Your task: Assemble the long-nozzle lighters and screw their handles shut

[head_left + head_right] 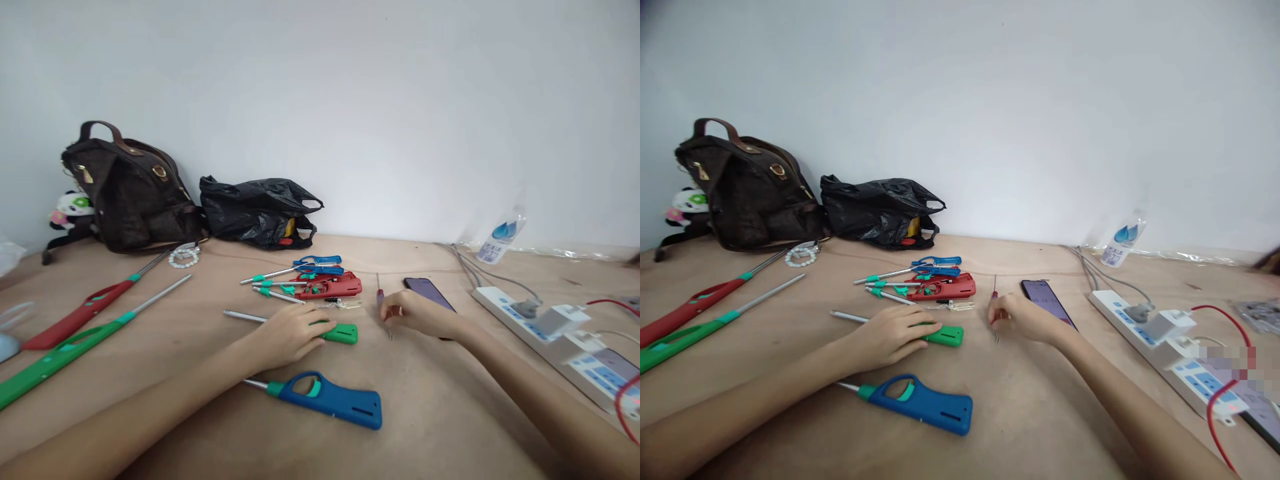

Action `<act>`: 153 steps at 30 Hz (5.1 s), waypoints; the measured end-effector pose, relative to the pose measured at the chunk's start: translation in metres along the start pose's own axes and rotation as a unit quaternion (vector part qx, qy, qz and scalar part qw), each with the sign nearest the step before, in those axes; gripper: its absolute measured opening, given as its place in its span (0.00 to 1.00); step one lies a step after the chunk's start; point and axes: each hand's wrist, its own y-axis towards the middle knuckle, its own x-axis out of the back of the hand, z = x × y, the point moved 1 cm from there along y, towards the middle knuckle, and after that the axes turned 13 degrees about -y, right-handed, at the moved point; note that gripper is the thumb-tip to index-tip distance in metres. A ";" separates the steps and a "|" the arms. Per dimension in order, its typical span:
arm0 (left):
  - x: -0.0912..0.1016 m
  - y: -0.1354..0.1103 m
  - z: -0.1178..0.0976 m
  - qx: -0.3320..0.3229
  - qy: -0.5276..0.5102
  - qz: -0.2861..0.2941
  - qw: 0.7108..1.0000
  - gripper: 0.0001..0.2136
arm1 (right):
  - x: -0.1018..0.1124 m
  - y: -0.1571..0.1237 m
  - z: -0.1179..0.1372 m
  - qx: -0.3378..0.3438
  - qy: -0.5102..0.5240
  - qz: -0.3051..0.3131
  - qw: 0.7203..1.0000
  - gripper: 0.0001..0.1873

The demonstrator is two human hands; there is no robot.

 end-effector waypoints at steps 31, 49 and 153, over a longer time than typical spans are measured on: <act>-0.011 0.007 -0.013 0.070 -0.037 -0.008 0.997 0.06 | -0.046 0.022 0.044 0.035 0.088 -0.112 0.989 0.10; -0.009 0.006 -0.015 0.076 -0.022 0.001 0.997 0.07 | -0.034 0.018 0.040 0.037 0.202 -0.056 0.977 0.02; -0.006 0.009 -0.015 0.034 0.020 0.061 0.997 0.18 | 0.015 0.019 0.048 0.020 0.264 -0.246 0.932 0.14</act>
